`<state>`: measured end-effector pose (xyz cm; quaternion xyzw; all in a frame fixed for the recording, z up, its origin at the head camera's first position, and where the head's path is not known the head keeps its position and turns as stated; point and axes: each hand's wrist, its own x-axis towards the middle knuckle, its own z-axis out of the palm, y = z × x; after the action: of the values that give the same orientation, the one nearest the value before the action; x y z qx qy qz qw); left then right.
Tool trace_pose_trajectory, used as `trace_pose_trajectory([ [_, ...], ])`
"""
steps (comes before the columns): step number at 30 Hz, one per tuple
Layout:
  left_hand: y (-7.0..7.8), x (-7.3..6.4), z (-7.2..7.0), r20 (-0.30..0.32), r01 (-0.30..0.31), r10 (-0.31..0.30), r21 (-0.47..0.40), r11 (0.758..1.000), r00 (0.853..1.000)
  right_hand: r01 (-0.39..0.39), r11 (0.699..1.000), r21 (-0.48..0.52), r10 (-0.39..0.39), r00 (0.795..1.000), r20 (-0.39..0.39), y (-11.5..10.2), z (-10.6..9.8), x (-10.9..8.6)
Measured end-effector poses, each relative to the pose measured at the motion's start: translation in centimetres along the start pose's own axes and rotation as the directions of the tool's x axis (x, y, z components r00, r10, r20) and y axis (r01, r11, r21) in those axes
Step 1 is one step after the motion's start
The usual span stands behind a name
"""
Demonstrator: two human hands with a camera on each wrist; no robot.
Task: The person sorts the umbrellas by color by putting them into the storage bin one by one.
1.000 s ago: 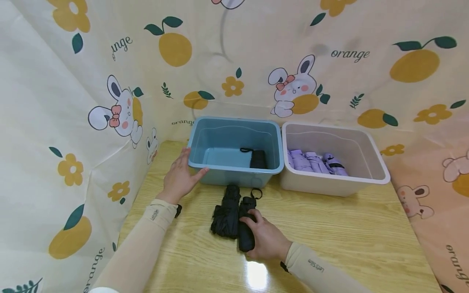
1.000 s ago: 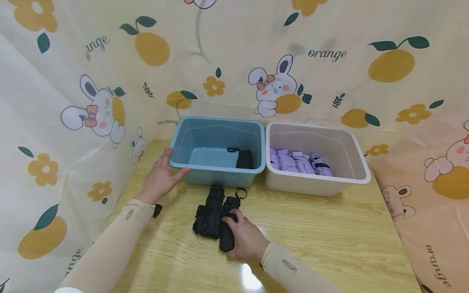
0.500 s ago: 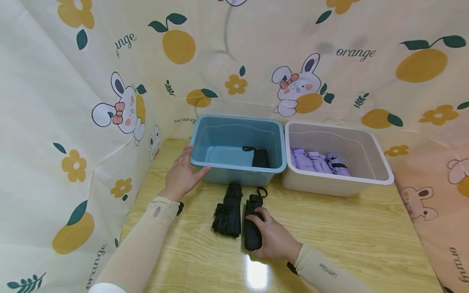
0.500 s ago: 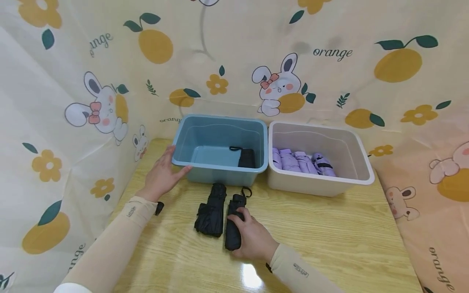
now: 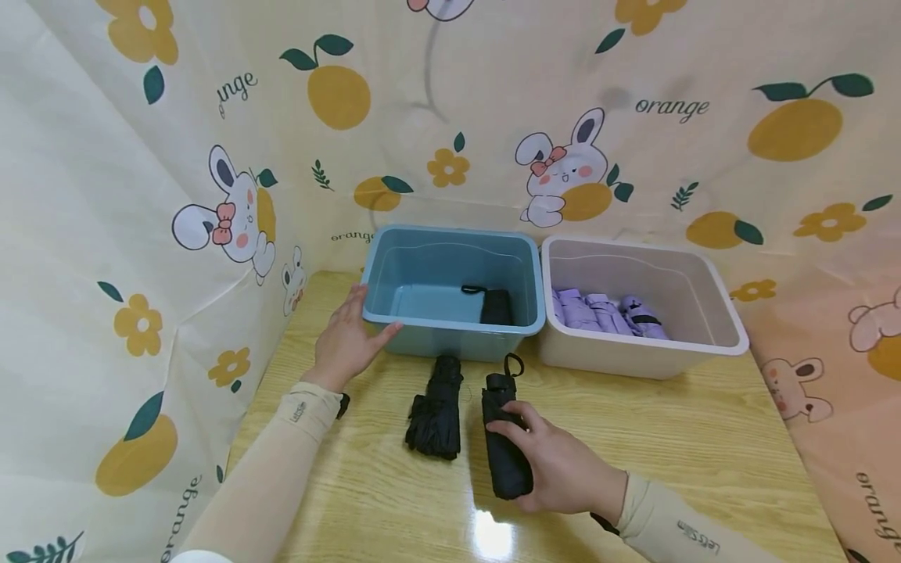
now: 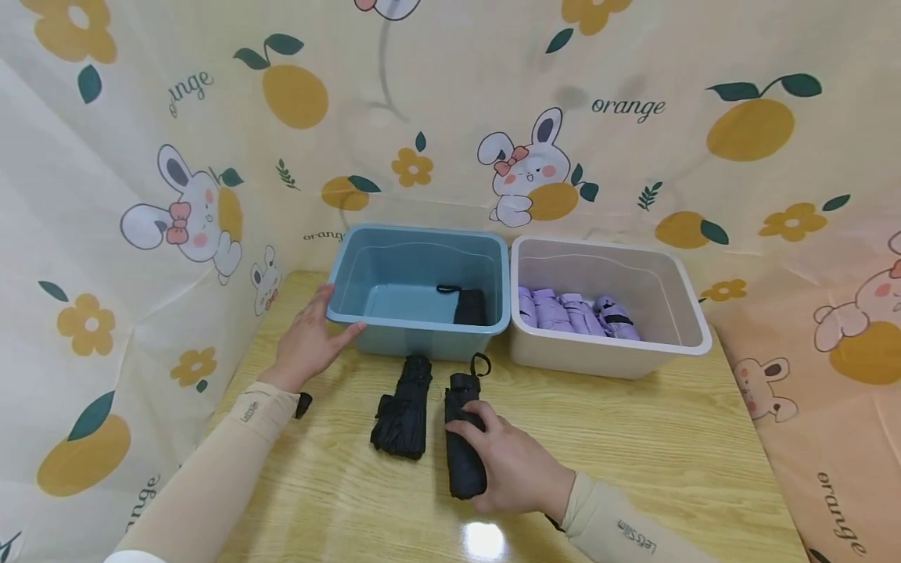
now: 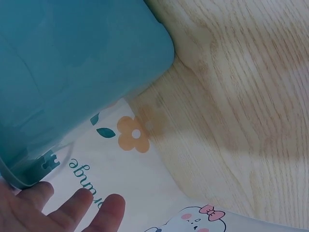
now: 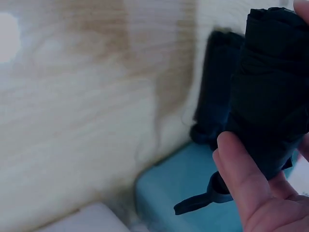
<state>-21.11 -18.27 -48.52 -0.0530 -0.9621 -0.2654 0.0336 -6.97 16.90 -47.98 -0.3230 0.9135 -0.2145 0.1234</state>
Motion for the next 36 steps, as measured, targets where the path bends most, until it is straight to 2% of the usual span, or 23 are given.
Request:
trace_pose_trajectory([
  [9,-0.2,0.2,0.2,-0.012,-0.005,0.005,-0.013,1.000,1.000,0.043,0.998,-0.047,-0.044,0.999,-0.019,-1.2,-4.2,-0.7],
  [16,-0.3,0.3,0.2,-0.020,-0.011,0.011,0.003,1.000,1.000,0.058,0.997,-0.055,-0.058,0.998,0.001,-1.9,-7.3,-1.0],
  [20,-0.3,0.3,0.3,-0.019,-0.017,0.017,0.008,1.000,1.000,0.074,0.995,-0.072,-0.075,0.997,-0.020,-2.1,-9.0,-0.9],
  [28,-0.8,0.2,0.5,-0.026,-0.013,0.014,0.014,1.000,1.000,0.111,0.985,-0.135,-0.121,0.990,-0.067,-2.6,-11.8,0.2],
  [36,-0.9,0.3,0.6,-0.030,-0.012,0.012,-0.002,1.000,0.999,0.095,0.986,-0.135,-0.101,0.994,-0.040,-2.5,-14.1,2.5],
])
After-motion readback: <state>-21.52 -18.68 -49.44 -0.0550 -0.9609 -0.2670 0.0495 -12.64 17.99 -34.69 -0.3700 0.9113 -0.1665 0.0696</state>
